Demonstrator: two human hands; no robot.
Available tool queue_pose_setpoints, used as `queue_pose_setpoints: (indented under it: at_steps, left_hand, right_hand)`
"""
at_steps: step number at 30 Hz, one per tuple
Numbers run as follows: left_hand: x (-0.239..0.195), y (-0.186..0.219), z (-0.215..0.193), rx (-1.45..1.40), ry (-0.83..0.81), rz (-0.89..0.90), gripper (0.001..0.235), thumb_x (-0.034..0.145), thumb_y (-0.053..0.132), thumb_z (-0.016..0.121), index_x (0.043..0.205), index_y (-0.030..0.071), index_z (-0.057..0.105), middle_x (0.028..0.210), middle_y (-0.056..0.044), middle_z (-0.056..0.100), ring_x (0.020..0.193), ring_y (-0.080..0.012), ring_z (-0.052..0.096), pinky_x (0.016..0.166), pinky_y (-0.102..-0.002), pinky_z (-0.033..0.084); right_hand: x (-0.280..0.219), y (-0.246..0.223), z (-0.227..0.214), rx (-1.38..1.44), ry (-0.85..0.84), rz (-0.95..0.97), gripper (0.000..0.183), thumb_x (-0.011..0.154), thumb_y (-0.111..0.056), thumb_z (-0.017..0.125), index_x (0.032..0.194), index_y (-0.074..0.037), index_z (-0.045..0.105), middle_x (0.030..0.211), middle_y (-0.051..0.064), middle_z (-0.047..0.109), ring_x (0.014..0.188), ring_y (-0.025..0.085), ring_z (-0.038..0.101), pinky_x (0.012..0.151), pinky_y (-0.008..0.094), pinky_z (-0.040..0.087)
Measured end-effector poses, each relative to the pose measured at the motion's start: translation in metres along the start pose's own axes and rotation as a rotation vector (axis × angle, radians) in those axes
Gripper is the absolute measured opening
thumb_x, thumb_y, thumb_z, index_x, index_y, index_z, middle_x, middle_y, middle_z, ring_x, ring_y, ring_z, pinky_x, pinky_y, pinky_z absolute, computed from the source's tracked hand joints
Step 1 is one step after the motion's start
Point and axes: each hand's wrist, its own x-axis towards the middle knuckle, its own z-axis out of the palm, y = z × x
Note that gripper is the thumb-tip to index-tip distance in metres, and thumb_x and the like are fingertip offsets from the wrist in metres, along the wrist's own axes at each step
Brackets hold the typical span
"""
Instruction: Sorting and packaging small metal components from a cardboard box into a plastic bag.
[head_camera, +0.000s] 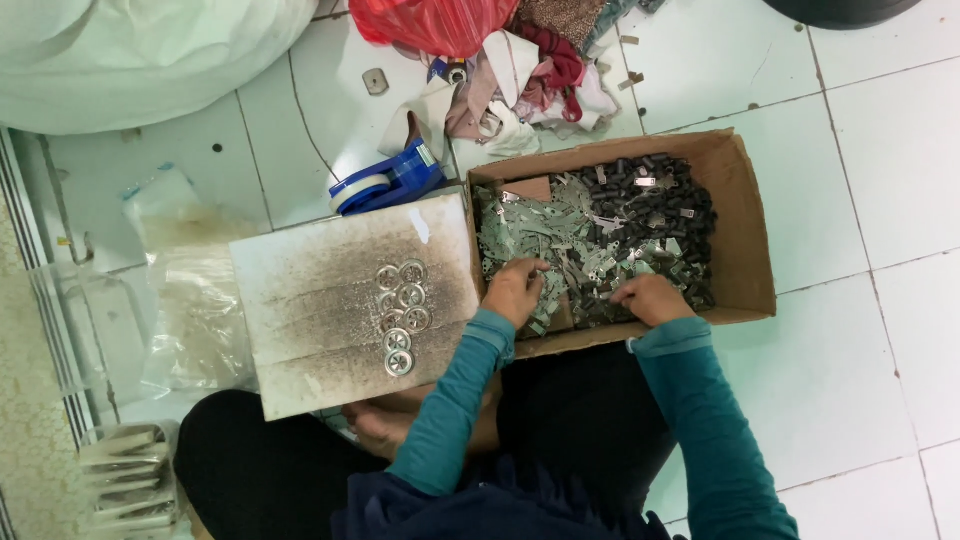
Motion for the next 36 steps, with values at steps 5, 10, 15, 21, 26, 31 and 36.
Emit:
queue_pose_setpoints:
  at_steps: [5,10,15,21,26,31,36]
  left_hand:
    - [0.002,-0.002,0.007,0.045,-0.085,-0.036,0.031,0.107,0.011,0.047,0.130,0.014,0.067,0.122,-0.019,0.066,0.111,-0.0369,0.069,0.090,-0.047,0.062]
    - [0.003,0.002,0.009,0.132,-0.156,-0.057,0.031,0.108,0.011,0.045,0.132,0.010,0.066,0.120,-0.023,0.066,0.106,-0.0380,0.071,0.084,-0.048,0.063]
    - [0.007,-0.020,0.021,0.368,-0.278,-0.166,0.032,0.105,0.015,0.048,0.131,0.012,0.067,0.115,-0.020,0.070,0.098,-0.0324,0.073,0.079,-0.046,0.064]
    - [0.029,-0.029,0.016,0.341,-0.219,-0.116,0.033,0.103,0.011,0.048,0.129,0.007,0.068,0.106,-0.021,0.072,0.087,-0.0323,0.074,0.066,-0.044,0.064]
    - [0.047,-0.058,0.019,0.485,-0.285,-0.107,0.022,0.099,0.010,0.054,0.104,0.002,0.074,0.097,-0.023,0.074,0.081,-0.0307,0.073,0.062,-0.040,0.064]
    - [0.026,-0.002,0.005,0.771,-0.507,-0.105,0.028,0.099,0.014,0.050,0.098,0.008,0.077,0.091,-0.010,0.074,0.085,-0.0234,0.069,0.086,-0.038,0.057]
    - [0.006,0.025,0.026,1.485,-0.604,-0.020,0.026,0.097,0.018,0.054,0.075,0.019,0.066,0.074,-0.001,0.066,0.078,-0.0149,0.058,0.089,-0.040,0.034]
  right_hand:
    - [-0.013,-0.008,-0.021,-0.126,0.038,0.067,0.031,0.102,-0.008,0.056,0.117,-0.016,0.081,0.116,0.015,0.078,0.112,0.038,0.072,0.092,0.057,0.062]
    - [-0.014,0.027,-0.043,-0.284,0.077,0.198,0.032,0.101,-0.012,0.056,0.110,-0.024,0.084,0.114,0.011,0.079,0.108,0.035,0.074,0.089,0.054,0.065]
    - [-0.003,0.053,-0.029,-0.282,0.011,0.251,0.038,0.100,-0.010,0.054,0.108,-0.028,0.086,0.112,0.009,0.082,0.110,0.035,0.074,0.090,0.052,0.065]
    - [-0.012,0.005,-0.040,-0.134,-0.080,0.095,0.037,0.102,-0.005,0.051,0.117,-0.019,0.082,0.115,0.014,0.080,0.111,0.038,0.073,0.091,0.054,0.063]
    - [-0.008,-0.065,-0.024,-0.027,-0.174,-0.208,0.029,0.098,0.002,0.055,0.113,-0.004,0.080,0.112,0.028,0.076,0.106,0.050,0.071,0.085,0.064,0.061]
    - [0.018,-0.089,0.036,-0.086,-0.344,-0.315,0.024,0.097,-0.003,0.057,0.107,0.002,0.078,0.106,0.030,0.075,0.095,0.045,0.073,0.076,0.058,0.065]
    - [0.033,-0.071,0.091,-0.094,-0.383,-0.419,0.024,0.099,-0.007,0.052,0.102,0.003,0.074,0.099,0.030,0.074,0.088,0.042,0.072,0.072,0.053,0.065]
